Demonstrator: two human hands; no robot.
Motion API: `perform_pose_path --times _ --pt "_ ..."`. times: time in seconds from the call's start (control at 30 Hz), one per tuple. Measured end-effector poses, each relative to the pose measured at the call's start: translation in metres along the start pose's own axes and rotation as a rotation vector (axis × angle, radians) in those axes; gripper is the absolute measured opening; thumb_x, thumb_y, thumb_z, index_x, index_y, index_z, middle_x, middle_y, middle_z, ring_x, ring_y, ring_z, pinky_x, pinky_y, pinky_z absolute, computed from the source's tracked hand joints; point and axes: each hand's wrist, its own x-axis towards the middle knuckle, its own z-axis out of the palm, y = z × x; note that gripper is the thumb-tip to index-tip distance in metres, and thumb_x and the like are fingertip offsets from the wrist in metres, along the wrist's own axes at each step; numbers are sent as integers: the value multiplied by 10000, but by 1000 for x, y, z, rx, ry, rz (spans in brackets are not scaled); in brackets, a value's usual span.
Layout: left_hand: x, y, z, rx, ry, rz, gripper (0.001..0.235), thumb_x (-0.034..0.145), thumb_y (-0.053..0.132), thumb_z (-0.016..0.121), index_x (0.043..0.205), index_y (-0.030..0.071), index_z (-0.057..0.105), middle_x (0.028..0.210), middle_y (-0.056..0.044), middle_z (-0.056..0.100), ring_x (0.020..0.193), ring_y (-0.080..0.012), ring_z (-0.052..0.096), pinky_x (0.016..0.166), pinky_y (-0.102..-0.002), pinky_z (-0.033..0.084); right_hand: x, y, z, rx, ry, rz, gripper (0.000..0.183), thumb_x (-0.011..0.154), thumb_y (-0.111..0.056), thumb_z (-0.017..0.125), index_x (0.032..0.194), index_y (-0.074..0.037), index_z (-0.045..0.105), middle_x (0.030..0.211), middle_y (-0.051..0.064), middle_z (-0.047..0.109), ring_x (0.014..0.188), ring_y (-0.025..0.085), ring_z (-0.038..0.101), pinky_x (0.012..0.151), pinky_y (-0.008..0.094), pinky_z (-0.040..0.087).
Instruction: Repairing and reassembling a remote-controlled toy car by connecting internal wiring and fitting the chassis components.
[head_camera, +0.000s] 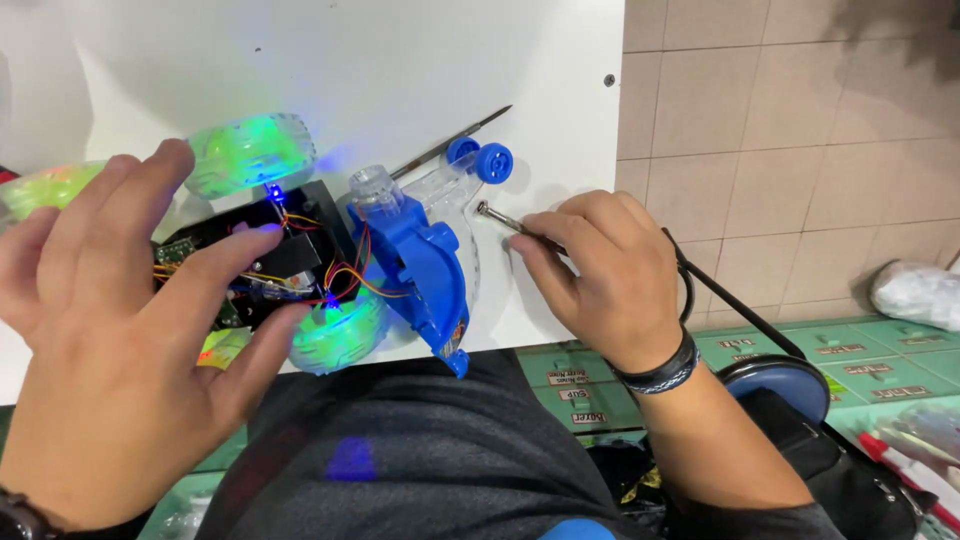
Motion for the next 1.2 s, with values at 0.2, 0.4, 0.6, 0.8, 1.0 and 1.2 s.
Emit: perform_pose_path --times 0.2,0.4,0.6,0.8,1.0,1.2 --pt "2 6 1 -12 -39 -51 366 988 351 679 1277 131 727 1603 -285 511 1431 -503 553 1084 -593 314 -2 7 6 -16 63 -69 126 988 -136 790 1014 -34 720 927 99 671 755 265 608 637 367 476" --pt "21 1 -11 110 -15 40 233 1032 357 844 1117 141 815 1537 -300 625 1377 -522 629 1109 -591 493 0 8 5 27 80 -76 134 970 -117 836 1008 -41 732 895 86 659 766 248 621 648 360 480" --pt "28 20 -11 219 -96 -101 354 862 515 866 1052 227 786 1636 -156 619 1375 -383 689 907 -536 546 0 10 6 64 91 -89 119 974 -103 810 995 -26 722 890 94 654 757 244 620 639 361 461" --pt "36 25 -9 272 -92 -90 294 847 426 822 964 163 762 1566 -229 658 1185 -416 716 879 -488 601 -3 12 8 27 98 -93 139 965 -123 831 989 -30 731 912 105 660 755 254 619 642 363 485" --pt "39 25 -6 274 -81 -52 307 858 391 819 939 106 738 1526 -258 642 1190 -429 707 928 -477 615 1 9 5 68 98 -97 132 971 -99 817 1002 -23 714 897 98 658 756 246 612 644 357 480" --pt "31 25 -3 217 -44 -75 263 878 360 829 938 128 722 1551 -229 642 1266 -409 706 804 -454 631 1 8 5 38 94 -107 117 984 -109 779 990 -7 722 904 108 676 757 260 619 656 356 493"
